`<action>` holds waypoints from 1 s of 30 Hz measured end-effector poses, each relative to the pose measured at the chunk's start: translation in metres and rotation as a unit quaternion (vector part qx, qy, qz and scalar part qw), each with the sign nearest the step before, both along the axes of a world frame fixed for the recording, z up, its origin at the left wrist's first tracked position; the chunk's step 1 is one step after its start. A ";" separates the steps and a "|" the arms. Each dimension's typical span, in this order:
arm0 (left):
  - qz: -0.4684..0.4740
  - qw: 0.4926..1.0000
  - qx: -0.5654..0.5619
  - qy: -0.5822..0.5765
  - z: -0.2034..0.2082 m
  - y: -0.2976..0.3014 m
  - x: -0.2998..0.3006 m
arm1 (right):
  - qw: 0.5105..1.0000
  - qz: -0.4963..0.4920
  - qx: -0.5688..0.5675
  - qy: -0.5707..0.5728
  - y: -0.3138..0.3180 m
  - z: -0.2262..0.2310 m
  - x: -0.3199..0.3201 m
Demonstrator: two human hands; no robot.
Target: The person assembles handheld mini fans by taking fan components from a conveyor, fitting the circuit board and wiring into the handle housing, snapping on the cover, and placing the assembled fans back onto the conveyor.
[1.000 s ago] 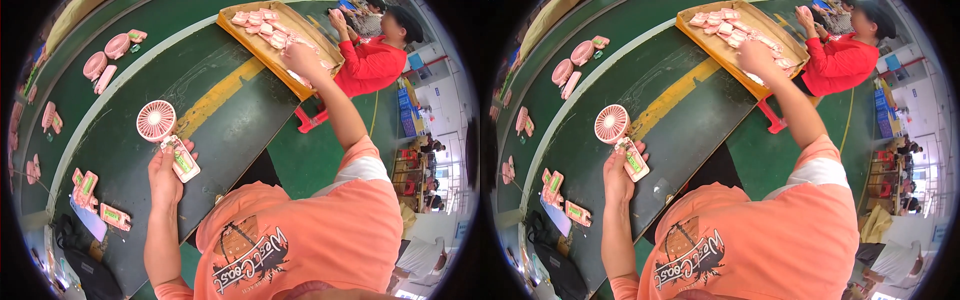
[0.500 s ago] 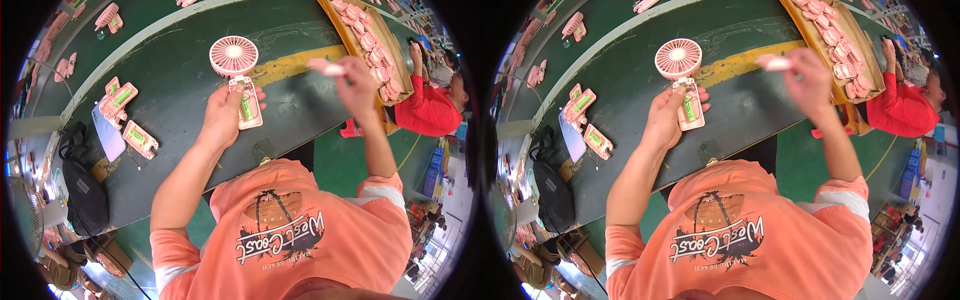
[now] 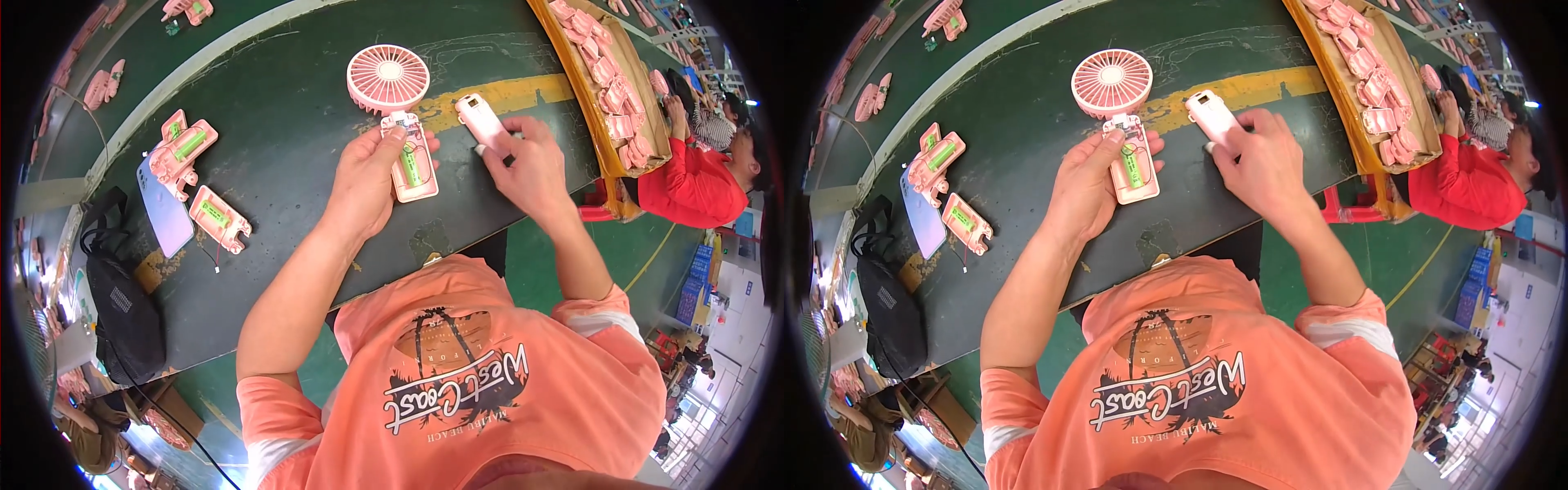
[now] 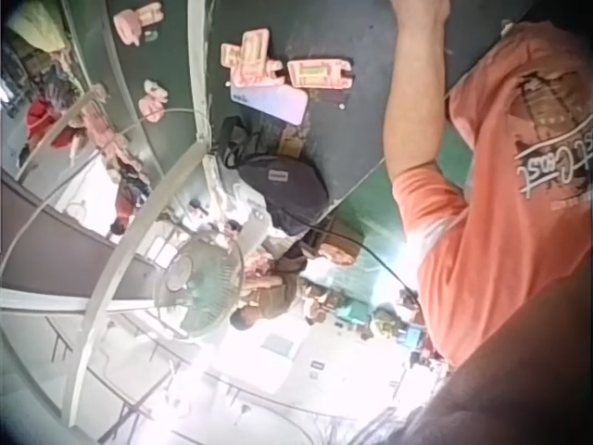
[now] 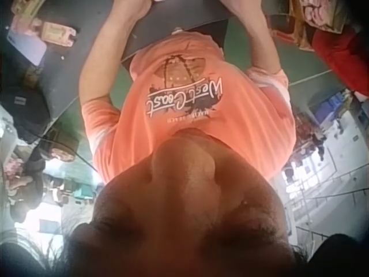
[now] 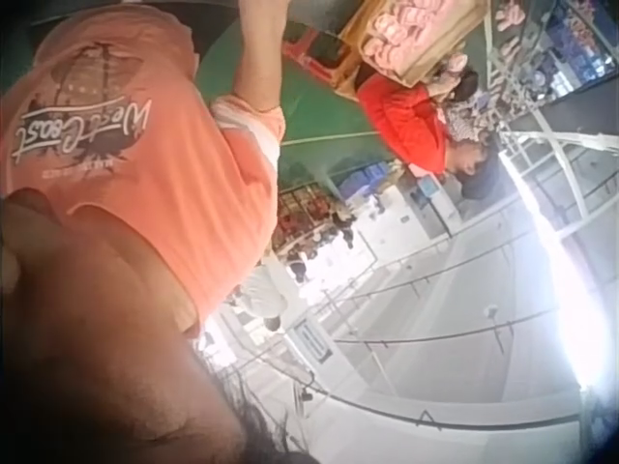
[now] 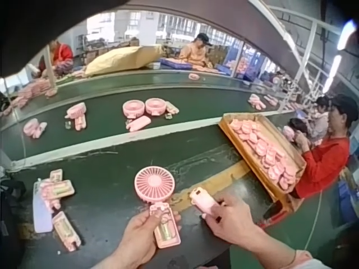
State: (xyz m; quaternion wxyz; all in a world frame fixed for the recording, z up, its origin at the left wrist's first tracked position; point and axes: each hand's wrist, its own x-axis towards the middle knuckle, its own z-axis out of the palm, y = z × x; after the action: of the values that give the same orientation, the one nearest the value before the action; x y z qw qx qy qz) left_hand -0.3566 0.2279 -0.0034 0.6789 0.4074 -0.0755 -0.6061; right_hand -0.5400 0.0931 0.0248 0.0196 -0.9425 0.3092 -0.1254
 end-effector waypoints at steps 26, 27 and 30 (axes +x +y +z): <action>-0.013 0.997 -0.076 0.003 -0.001 0.002 -0.006 | 0.981 0.129 -0.011 -0.147 0.070 0.001 0.065; -0.016 0.997 -0.072 -0.010 -0.004 0.001 -0.007 | 0.981 0.131 -0.011 -0.146 0.070 0.000 0.064; -0.017 0.997 -0.065 -0.023 -0.006 0.000 -0.007 | 0.980 0.138 -0.009 -0.143 0.068 -0.004 0.063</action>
State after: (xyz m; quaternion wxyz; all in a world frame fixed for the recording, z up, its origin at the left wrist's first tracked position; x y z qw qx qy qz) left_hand -0.3635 0.2279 -0.0094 0.6914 0.3750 -0.1376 -0.6020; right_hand -0.4767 0.1615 0.0211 0.0720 -0.9485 0.1690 -0.2580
